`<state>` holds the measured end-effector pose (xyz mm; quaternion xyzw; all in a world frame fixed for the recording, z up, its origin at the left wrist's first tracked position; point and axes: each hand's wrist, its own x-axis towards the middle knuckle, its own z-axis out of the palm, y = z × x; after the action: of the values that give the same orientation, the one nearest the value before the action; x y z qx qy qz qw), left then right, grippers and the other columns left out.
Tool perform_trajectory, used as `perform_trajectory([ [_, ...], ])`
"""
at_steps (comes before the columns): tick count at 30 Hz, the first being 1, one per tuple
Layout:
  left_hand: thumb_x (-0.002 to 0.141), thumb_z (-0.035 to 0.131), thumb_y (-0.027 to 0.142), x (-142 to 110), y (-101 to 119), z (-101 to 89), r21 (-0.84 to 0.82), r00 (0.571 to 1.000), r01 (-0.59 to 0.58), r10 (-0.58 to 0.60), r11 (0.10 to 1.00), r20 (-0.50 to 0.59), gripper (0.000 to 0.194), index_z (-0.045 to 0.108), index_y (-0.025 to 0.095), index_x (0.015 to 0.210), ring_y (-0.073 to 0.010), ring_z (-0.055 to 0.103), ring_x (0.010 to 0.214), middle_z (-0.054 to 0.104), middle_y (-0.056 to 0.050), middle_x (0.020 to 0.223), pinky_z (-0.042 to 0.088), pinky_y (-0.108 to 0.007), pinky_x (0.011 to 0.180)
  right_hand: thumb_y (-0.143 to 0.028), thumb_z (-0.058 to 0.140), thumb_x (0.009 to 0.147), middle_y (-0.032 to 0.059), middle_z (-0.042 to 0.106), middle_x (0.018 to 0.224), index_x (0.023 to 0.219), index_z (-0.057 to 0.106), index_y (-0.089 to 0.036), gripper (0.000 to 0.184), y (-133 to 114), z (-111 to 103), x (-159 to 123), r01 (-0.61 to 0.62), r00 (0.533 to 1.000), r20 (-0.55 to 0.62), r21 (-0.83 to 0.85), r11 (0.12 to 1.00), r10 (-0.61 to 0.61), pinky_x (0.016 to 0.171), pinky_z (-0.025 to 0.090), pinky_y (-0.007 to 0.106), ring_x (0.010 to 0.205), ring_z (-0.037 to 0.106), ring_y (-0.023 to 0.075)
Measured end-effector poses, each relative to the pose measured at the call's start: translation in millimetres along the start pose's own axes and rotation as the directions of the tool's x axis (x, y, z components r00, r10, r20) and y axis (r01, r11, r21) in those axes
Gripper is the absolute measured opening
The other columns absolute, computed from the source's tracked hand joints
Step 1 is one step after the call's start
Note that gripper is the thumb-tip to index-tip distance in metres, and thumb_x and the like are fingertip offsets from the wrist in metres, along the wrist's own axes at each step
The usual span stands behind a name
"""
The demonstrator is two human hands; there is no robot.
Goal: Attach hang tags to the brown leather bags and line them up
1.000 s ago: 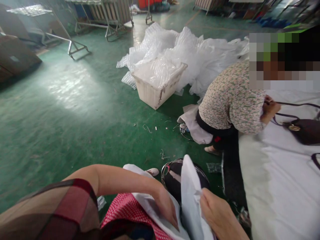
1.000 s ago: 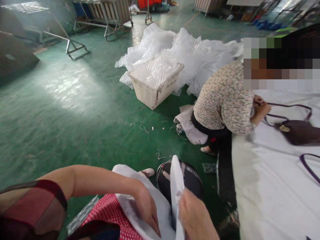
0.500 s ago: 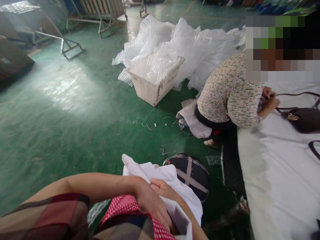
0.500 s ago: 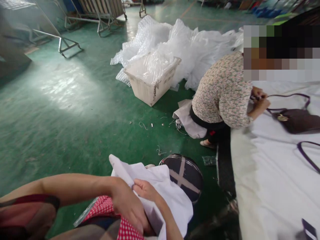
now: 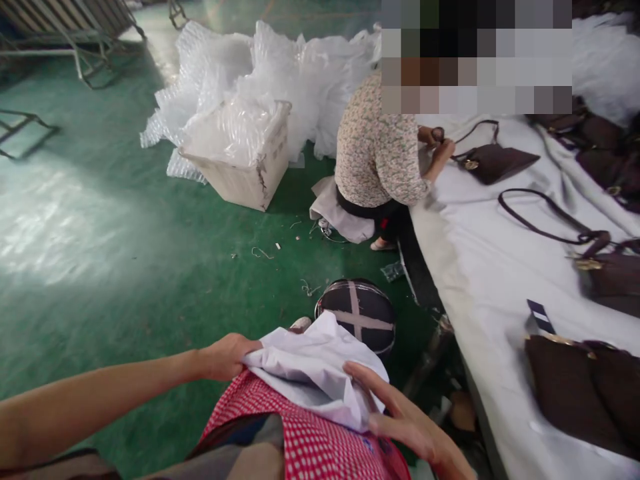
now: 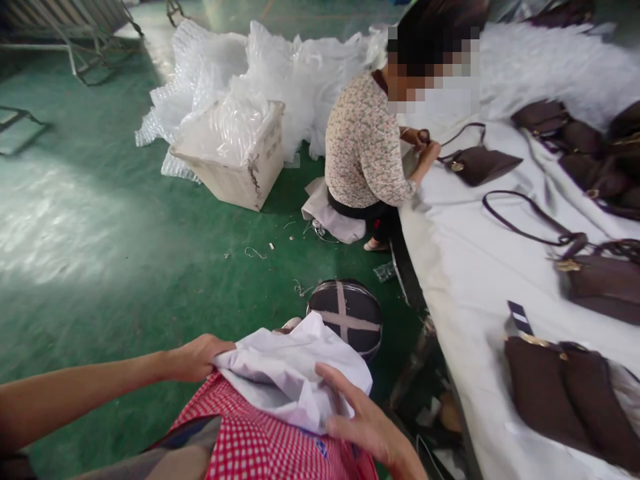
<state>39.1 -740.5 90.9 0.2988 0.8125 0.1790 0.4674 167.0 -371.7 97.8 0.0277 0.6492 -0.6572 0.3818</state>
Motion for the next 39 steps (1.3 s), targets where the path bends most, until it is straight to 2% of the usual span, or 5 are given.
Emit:
perform_trajectory([
  [5,0.047,0.045,0.014,54.4,17.3,-82.5,-0.355,0.999,0.044,-0.041,0.934,0.018,0.021,0.057,0.017,0.063,-0.0134,0.048,0.064,0.054,0.004,0.059,0.037,-0.02,0.056,-0.059,0.079,0.059,0.0187,0.017,0.159,0.155,0.012,-0.015,0.125,55.8,14.5,-8.4,0.029,0.952,-0.306,0.005,1.0,-0.026,0.118,0.014,0.048,0.147,0.018,0.0329],
  [10,0.042,0.051,0.013,129.5,64.8,-142.8,-0.655,0.998,0.064,-0.029,0.753,0.064,0.032,0.06,0.014,0.072,-0.0112,0.045,0.05,0.053,0.004,0.054,0.033,-0.02,0.045,-0.052,0.074,0.067,0.0167,0.059,0.131,0.141,0.044,-0.012,0.09,80.5,5.7,16.8,0.076,0.819,-0.57,0.002,0.997,-0.062,0.105,0.039,0.045,0.123,0.052,0.0344],
  [21,0.04,0.053,0.012,254.0,118.9,-146.8,-0.581,0.927,0.263,-0.034,0.77,0.374,0.038,0.065,0.014,0.076,-0.0213,0.065,0.061,0.071,-0.004,0.069,0.055,-0.032,0.06,-0.052,0.037,0.092,0.0018,0.062,0.074,0.092,0.054,-0.02,0.036,118.6,-85.7,-49.2,-0.244,0.264,-0.959,-0.168,0.955,-0.102,0.067,0.044,0.029,0.07,0.058,0.0198],
  [31,0.058,0.053,0.016,417.2,49.5,-107.1,0.016,0.984,0.178,-0.178,0.984,-0.001,0.047,0.063,0.012,0.104,-0.0286,0.067,0.094,0.072,-0.007,0.095,0.055,-0.033,0.077,-0.027,0.032,0.093,0.0179,0.058,0.125,0.135,0.045,-0.01,0.047,223.0,-172.4,77.9,-0.537,0.236,-0.972,-0.13,0.834,0.001,0.093,0.045,0.035,0.114,0.057,0.0256],
  [39,0.078,0.052,0.011,479.9,50.7,-18.2,0.408,0.961,0.103,0.015,0.907,-0.276,0.077,0.024,0.018,0.149,-0.0321,0.011,0.148,0.019,-0.018,0.158,0.01,-0.054,0.117,-0.022,0.06,0.081,0.0074,0.002,0.163,0.151,0.023,-0.036,0.08,274.8,-90.1,164.5,-0.626,0.522,-0.821,-0.187,0.757,0.229,0.107,0.028,0.064,0.147,0.005,0.0382],
])
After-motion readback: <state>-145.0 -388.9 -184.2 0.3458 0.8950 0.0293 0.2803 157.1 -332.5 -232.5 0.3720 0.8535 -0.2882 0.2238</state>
